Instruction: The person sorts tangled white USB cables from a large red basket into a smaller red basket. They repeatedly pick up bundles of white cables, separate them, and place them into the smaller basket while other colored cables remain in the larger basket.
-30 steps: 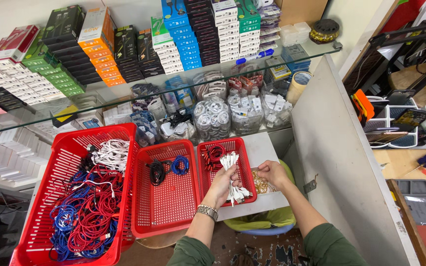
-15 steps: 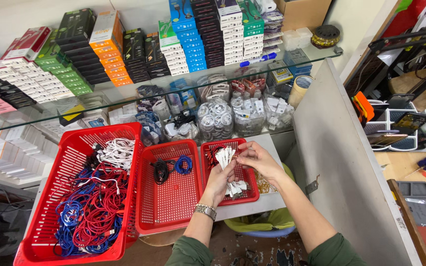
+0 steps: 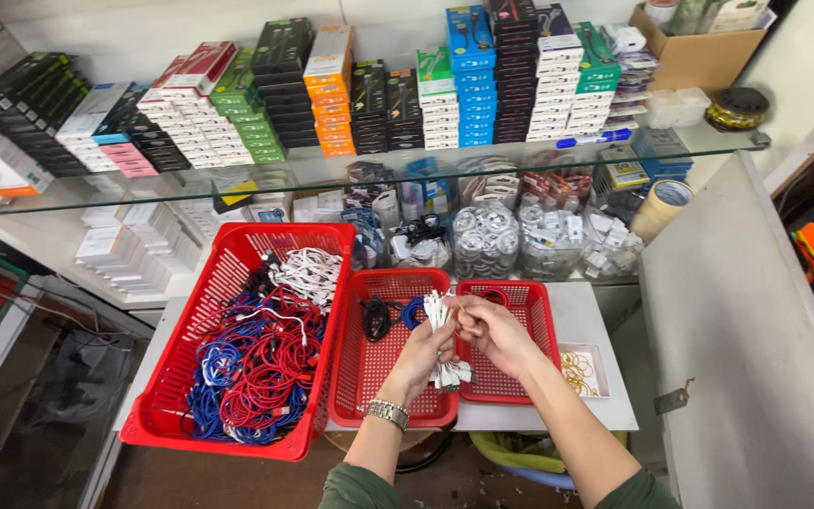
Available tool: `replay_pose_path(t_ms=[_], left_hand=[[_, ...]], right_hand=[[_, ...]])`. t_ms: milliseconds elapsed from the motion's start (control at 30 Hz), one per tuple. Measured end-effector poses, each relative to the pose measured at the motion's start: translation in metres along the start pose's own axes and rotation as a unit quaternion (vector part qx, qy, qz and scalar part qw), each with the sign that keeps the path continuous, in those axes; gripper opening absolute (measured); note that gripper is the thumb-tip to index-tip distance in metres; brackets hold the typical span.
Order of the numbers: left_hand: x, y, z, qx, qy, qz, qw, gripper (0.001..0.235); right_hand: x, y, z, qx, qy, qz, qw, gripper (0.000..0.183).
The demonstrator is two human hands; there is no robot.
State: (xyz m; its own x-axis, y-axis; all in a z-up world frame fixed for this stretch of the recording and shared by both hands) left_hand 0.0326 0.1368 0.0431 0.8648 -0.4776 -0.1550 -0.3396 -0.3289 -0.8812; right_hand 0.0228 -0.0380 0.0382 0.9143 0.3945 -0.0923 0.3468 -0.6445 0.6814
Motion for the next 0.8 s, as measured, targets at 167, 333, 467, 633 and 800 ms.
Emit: replay_pose_path(t_ms=[167,333,467,633,800], left_hand=[[-0.011,-0.027,0.054,0.087,0.017,0.017,0.996,0.022],[-0.022,-0.055,0.077,0.349,0.118,0.071,0.927,0.021],[-0.025,-0.076,0.075,0.597,0.202,-0.151,0.762,0.042],[-0.034,-0.077,0.091,0.197,0.110,0.043,0.973,0.020],[-0.045,-0.069,0.094,-0.056,0.026,0.013,0.998,0.020]], right_hand=[[0.020,0.018,-0.047,-0.343,-0.193,0.005,0.919,0.046],[0.047,0.030,-0.104,-0.525,-0.049,-0.118,0.841,0.058],[0.063,0.024,-0.127,-0.674,0.050,-0.081,0.733,0.047],[0.061,0.016,-0.110,-0.558,-0.073,-0.229,0.794,0.035],[0.048,0.001,-0.081,-0.591,-0.114,-0.106,0.791,0.033]])
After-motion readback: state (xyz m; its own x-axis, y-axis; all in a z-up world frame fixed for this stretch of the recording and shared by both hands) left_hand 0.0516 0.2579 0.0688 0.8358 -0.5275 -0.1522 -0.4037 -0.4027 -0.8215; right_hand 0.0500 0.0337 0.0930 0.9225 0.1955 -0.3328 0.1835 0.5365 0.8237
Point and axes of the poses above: each hand's wrist, its own x-axis towards the middle knuckle, its own z-axis out of the back of the hand, y = z × x, the point moved 2 cm from there along x, towards the middle knuckle, and after that the axes turned 10 degrees about -z, right-handed, at the moved point
